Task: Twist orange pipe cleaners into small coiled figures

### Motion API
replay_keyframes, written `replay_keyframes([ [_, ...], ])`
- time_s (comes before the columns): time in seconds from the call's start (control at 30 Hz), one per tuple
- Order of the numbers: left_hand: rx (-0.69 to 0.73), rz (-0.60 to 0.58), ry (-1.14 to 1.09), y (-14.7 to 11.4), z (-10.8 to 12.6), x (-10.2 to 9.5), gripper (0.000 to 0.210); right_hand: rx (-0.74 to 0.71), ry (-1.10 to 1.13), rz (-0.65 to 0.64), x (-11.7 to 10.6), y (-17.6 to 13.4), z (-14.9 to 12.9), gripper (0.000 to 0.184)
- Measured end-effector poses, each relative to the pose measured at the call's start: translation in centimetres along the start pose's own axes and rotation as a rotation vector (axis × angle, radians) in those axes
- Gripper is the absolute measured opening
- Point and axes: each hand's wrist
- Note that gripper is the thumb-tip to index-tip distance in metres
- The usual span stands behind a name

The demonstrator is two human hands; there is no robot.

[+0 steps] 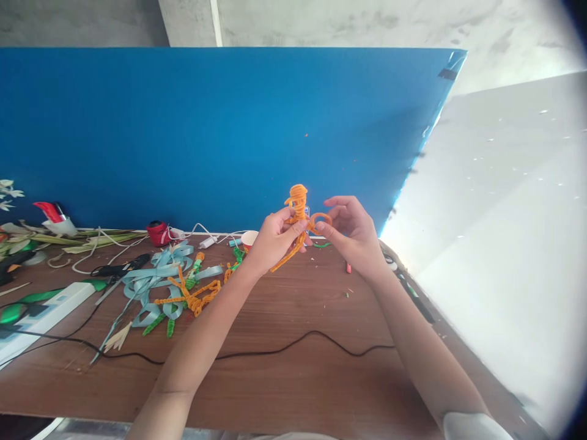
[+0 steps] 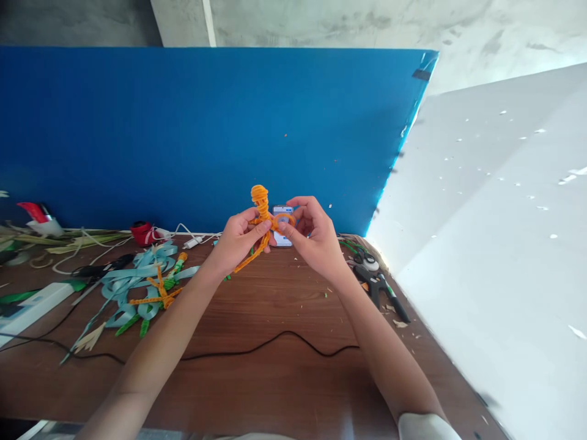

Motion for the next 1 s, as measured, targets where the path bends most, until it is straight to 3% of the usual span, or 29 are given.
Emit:
replay_keyframes([
  [0.2, -0.102, 0.027, -0.135, 0.0, 0.3, -0.2, 0.036, -0.632, -0.748, 0.091, 0.3, -0.4, 0.7, 0.020],
  [0.3, -0.123, -0.028, -0.196, 0.0, 0.2, -0.1, 0.036, -0.779, -0.958, 0.152, 0.2, -0.3, 1.1, 0.022],
  [0.43, -0.148, -0.074, -0.180, -0.2, 0.3, 0.1, 0.035, -0.877, -1.059, 0.128, -0.5, -0.1, 1.2, 0.027],
  [0.53, -0.175, -0.073, -0.124, -0.4, 0.6, -0.1, 0.037, -0.892, -1.079, 0.111, -1.1, 0.1, 1.4, 0.026],
  [0.67, -0.188, -0.096, -0.018, -0.5, 0.9, -0.4, 0.037, -0.889, -1.000, 0.116, -1.1, 0.2, 1.5, 0.004],
  [0.77, -0.116, -0.130, 0.045, -0.5, 1.0, -0.3, 0.035, -0.833, -0.800, 0.045, -0.6, 0.1, 1.2, 0.017],
  [0.9, -0.013, -0.121, 0.108, -0.7, 1.0, 0.2, 0.034, -0.677, -0.511, 0.043, 0.2, -0.4, 0.5, 0.021],
  [1.0, 0.091, -0.004, 0.237, -0.8, 0.9, 0.5, 0.032, -0.410, -0.319, 0.081, 0.7, -0.7, 0.0, 0.028],
])
Point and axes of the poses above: each hand's wrist, its own y-axis towards the middle knuckle, its own x-axis out of the palm, z = x × y, and after that the axes turned 2 degrees about x, right-handed
